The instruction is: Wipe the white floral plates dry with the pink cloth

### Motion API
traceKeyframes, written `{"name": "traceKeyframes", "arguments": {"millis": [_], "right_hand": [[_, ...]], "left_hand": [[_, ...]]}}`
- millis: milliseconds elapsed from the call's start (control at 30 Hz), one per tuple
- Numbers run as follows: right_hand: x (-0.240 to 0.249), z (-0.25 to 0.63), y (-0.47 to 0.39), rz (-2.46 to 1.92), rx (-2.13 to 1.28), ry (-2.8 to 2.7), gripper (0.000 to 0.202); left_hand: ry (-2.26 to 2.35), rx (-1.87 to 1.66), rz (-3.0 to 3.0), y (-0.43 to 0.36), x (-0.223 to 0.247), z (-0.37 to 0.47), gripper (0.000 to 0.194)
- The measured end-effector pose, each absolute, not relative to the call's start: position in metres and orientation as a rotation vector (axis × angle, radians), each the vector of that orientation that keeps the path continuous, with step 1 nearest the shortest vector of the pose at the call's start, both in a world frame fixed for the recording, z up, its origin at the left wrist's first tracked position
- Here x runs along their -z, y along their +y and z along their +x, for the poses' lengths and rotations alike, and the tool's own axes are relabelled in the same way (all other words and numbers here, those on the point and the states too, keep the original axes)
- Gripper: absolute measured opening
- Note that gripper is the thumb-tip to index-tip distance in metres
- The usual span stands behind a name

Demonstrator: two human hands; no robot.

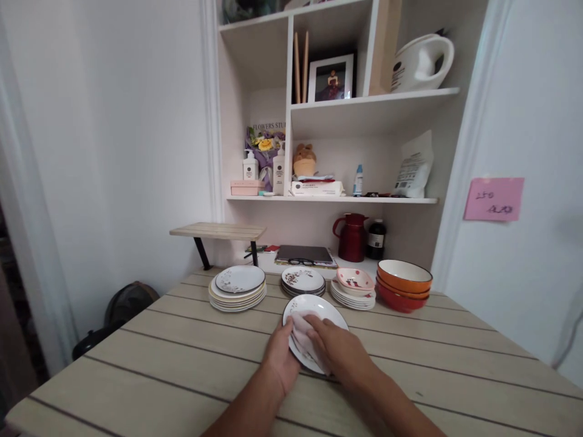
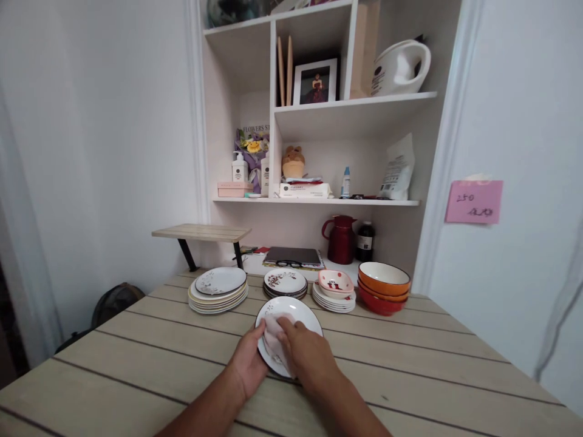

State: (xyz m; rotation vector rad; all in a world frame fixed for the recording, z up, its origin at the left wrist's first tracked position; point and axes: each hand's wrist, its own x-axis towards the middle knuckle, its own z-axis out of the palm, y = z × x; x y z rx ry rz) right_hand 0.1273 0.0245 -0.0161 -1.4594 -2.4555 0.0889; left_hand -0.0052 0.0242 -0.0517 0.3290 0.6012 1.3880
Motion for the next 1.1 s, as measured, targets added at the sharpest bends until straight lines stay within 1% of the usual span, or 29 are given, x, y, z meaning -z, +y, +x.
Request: {"name": "traceKeyframes", "arguments": {"millis": [133,333,433,567,667,833,1000,1100], "right_hand": [[0.018,0.122,0.032,-1.523,-0.004,-2.302,0.041],[0.01,0.148,0.046,-1.654,0.12,-2.167,0.029],[0.006,0.164,0.048,-1.666,0.042,-2.278,0.023],[0.002,0.174,0.042,-1.53,-0.161,-2.486,0.015],[0.004,0.164,0.033,-1.411,-0.201,-2.491,0.015],[0.012,0.133,0.029,-1.341,-0.175,-2.32,0.024],[0.011,0.141,0.042,-1.5,-0.029,-2.211,0.027],[0.005,0.16,0.046,-1.619,-0.035,-2.296,0.023]], "left_hand": [[0.587,-1.326,0.418,0.022,0.05,-0.001,0.038],[0.55,-1.34,0.44,0.018,0.047,0.003,0.048],[0.551,-1.383,0.39,0.017,0.046,0.0,0.051],[0.566,-1.398,0.376,0.018,0.048,-0.003,0.05],[0.55,-1.329,0.393,0.021,0.05,-0.005,0.047],[0.533,-1.22,0.396,0.025,0.052,-0.005,0.048],[0.471,-1.281,0.45,0.024,0.053,0.0,0.052],[0.474,-1.31,0.458,0.021,0.053,0.0,0.054]]}}
